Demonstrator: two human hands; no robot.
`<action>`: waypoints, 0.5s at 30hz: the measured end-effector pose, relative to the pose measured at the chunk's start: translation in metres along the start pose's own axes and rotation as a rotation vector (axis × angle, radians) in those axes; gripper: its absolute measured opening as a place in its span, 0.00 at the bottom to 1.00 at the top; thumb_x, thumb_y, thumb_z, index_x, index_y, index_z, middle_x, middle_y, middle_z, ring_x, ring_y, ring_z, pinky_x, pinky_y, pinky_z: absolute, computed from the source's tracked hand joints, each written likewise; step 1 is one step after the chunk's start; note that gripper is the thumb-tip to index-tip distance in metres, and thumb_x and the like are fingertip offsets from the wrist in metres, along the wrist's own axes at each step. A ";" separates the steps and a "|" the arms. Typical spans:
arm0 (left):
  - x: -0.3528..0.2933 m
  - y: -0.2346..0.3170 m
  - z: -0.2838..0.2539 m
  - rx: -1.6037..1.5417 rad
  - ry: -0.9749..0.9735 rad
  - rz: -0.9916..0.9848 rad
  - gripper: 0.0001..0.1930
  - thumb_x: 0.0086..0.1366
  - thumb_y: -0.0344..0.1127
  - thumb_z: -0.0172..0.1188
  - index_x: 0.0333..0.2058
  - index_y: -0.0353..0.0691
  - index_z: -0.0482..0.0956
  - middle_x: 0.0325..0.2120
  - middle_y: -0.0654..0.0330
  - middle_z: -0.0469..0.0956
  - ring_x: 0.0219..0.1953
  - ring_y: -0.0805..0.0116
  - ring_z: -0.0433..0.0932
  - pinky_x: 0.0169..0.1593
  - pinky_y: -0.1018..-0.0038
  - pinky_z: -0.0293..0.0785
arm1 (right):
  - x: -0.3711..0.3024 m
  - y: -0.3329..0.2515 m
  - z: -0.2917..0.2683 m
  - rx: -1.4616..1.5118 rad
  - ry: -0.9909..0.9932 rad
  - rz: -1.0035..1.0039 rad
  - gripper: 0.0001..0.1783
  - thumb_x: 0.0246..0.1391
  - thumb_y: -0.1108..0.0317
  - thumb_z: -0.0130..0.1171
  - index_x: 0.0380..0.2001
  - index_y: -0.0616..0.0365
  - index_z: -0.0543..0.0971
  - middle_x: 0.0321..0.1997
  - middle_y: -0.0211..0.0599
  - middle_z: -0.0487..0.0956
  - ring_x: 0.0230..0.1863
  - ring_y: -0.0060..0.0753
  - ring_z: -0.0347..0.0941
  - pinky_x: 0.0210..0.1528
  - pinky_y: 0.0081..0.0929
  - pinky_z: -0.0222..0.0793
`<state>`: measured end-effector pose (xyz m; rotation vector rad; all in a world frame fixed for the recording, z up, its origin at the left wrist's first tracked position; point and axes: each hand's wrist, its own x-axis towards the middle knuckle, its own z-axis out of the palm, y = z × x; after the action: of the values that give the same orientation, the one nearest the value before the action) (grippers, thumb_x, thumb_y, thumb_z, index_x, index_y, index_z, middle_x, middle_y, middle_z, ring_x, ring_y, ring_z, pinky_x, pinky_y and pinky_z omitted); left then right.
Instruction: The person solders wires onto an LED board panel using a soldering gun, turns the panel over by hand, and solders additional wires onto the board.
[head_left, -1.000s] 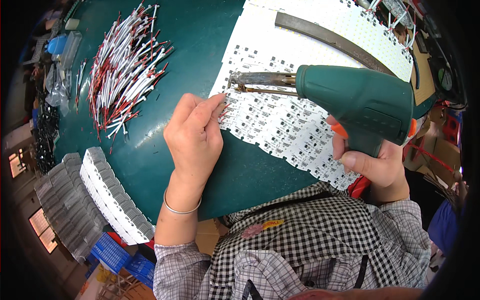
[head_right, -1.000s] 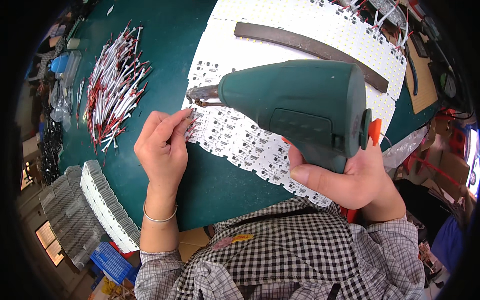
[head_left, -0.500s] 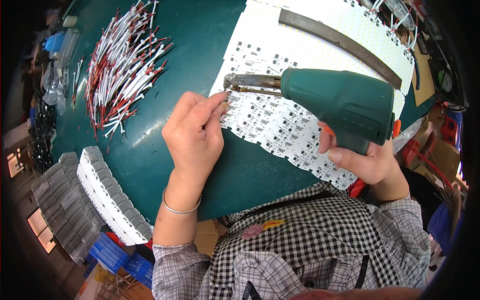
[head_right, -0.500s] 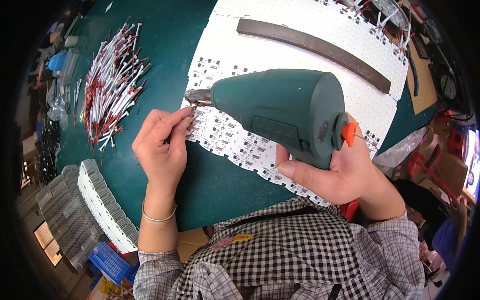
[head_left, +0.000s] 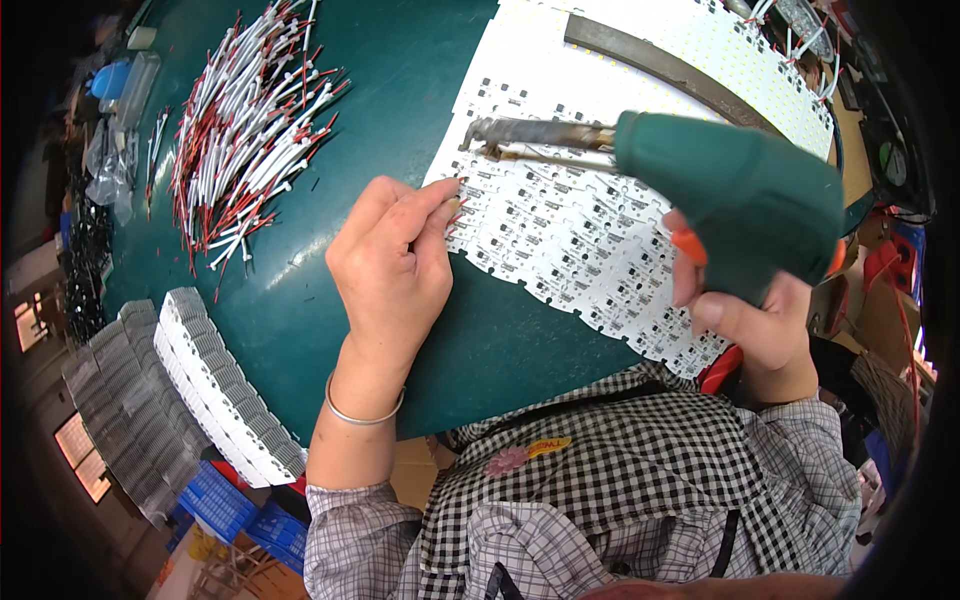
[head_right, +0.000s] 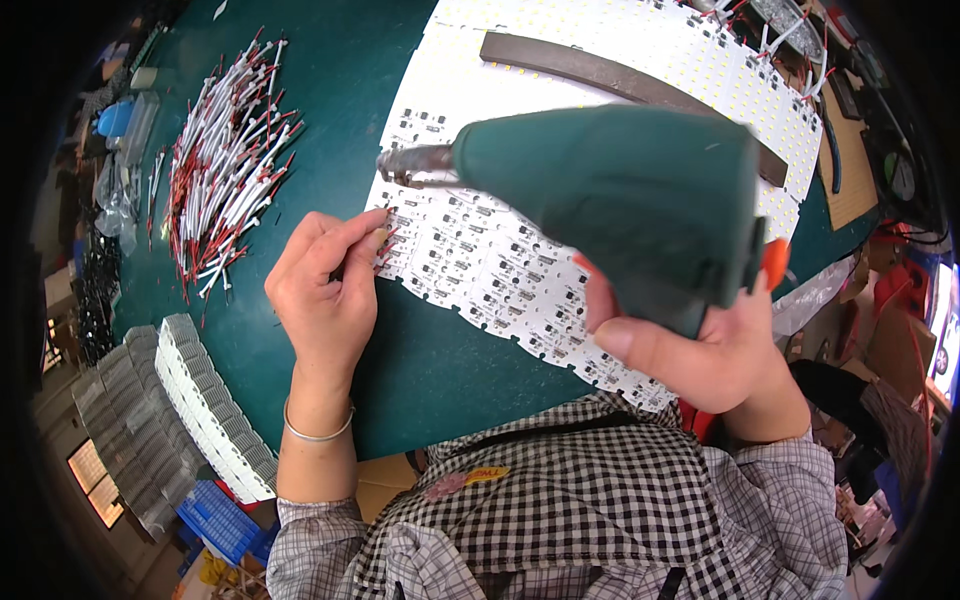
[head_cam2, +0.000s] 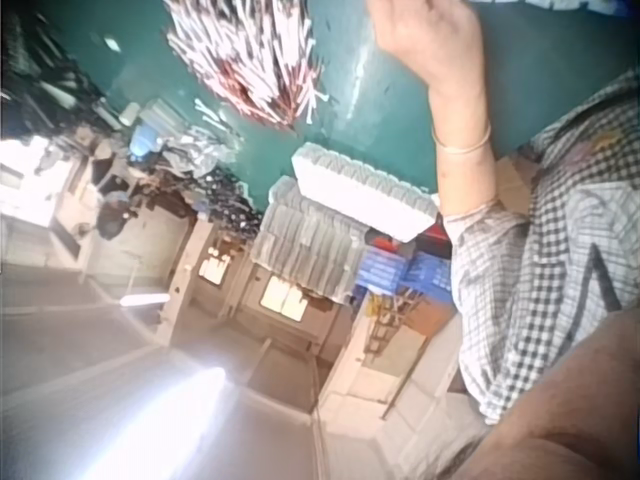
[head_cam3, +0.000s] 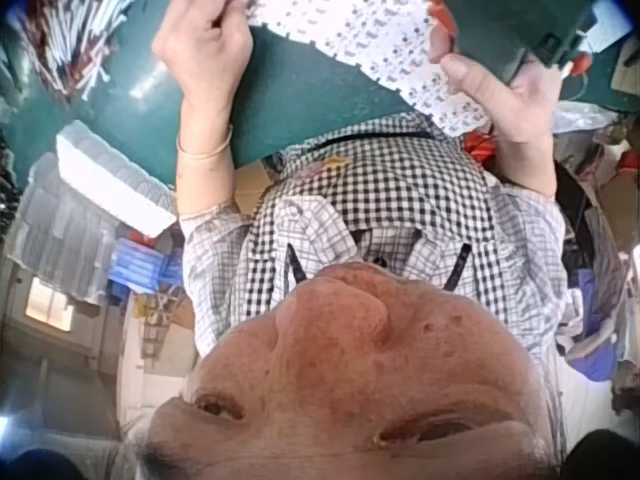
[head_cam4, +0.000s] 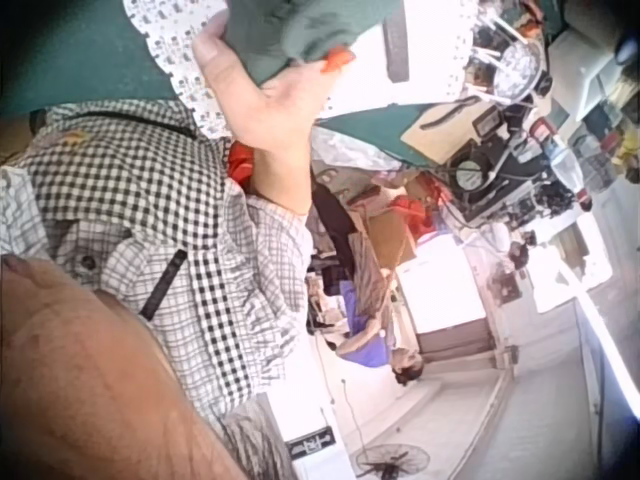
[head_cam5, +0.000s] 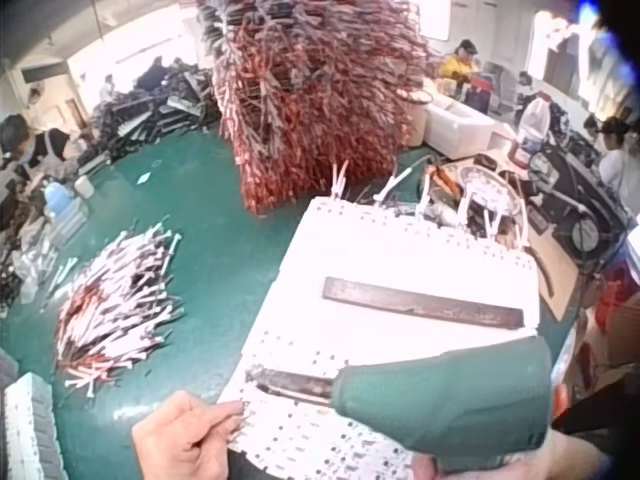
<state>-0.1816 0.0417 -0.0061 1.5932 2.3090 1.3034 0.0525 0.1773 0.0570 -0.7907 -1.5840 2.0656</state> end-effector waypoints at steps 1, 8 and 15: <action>-0.001 -0.001 -0.001 0.001 0.001 0.000 0.10 0.49 0.17 0.64 0.31 0.36 0.83 0.18 0.60 0.71 0.17 0.71 0.70 0.22 0.77 0.65 | 0.000 -0.002 -0.001 0.000 -0.001 0.000 0.27 0.42 0.78 0.64 0.49 0.70 0.70 0.42 0.43 0.77 0.35 0.29 0.75 0.37 0.27 0.73; -0.002 0.000 -0.002 0.003 -0.015 -0.012 0.10 0.51 0.15 0.62 0.32 0.33 0.83 0.19 0.61 0.73 0.19 0.77 0.69 0.22 0.82 0.63 | -0.004 -0.005 -0.002 0.003 0.046 -0.029 0.28 0.44 0.74 0.67 0.50 0.70 0.71 0.42 0.45 0.77 0.33 0.30 0.75 0.36 0.27 0.73; 0.002 0.001 -0.006 -0.116 -0.080 -0.108 0.11 0.52 0.16 0.62 0.33 0.35 0.84 0.20 0.62 0.74 0.21 0.77 0.70 0.24 0.81 0.64 | -0.010 -0.002 -0.008 -0.009 0.057 0.000 0.33 0.41 0.72 0.67 0.52 0.72 0.68 0.44 0.51 0.75 0.29 0.30 0.74 0.26 0.22 0.71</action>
<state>-0.1845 0.0396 -0.0005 1.4381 2.1962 1.2985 0.0646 0.1772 0.0588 -0.8448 -1.5638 2.0188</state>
